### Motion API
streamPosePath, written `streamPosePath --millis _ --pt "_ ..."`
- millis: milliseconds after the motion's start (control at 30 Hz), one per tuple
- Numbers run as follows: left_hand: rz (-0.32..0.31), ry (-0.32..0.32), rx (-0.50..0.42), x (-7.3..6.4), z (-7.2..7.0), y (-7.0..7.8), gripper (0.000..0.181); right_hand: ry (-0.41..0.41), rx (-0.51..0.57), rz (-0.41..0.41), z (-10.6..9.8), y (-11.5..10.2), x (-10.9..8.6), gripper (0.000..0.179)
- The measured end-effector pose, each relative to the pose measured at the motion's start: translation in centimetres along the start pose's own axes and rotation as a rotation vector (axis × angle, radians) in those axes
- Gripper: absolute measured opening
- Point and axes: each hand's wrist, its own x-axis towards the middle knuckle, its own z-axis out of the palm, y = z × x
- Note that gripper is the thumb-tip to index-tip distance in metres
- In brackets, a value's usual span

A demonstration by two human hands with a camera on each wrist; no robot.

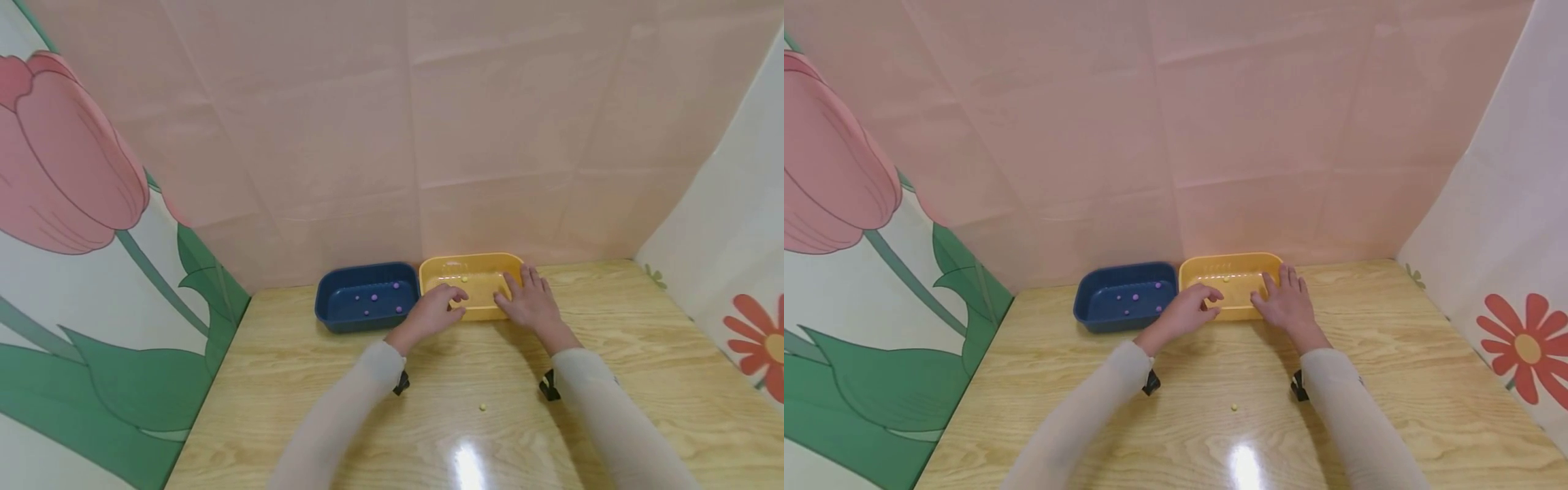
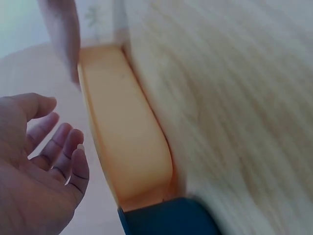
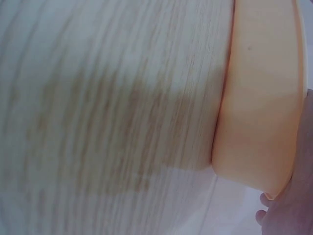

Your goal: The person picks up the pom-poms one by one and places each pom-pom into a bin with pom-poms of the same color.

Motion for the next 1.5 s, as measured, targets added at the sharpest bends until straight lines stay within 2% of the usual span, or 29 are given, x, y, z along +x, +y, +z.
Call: streamPosePath --millis 267,567,1067,1233,1333,1500 --pt "0.031 -0.07 0.004 -1.8 0.3 1.0 0.03 -0.004 0.009 -0.007 -0.2 -0.1 0.0 0.076" --pt "0.076 -0.094 0.006 -3.3 0.7 1.3 0.03 0.009 0.005 -0.01 -0.1 -0.2 -0.1 0.073" --pt "0.188 -0.244 0.022 -5.2 2.0 2.3 0.031 0.018 -0.001 -0.008 0.0 -0.1 -0.1 0.075" --pt "0.239 -0.293 0.098 -6.0 2.7 2.6 0.029 0.012 0.008 -0.01 0.0 -0.1 -0.2 0.075" --pt "0.244 -0.324 0.132 -6.5 3.1 2.6 0.028 0.011 0.012 -0.01 0.0 -0.1 -0.2 0.075" --pt "0.251 -0.381 0.125 -7.1 4.0 2.4 0.027 0.006 0.013 -0.01 -0.1 -0.1 -0.3 0.075"
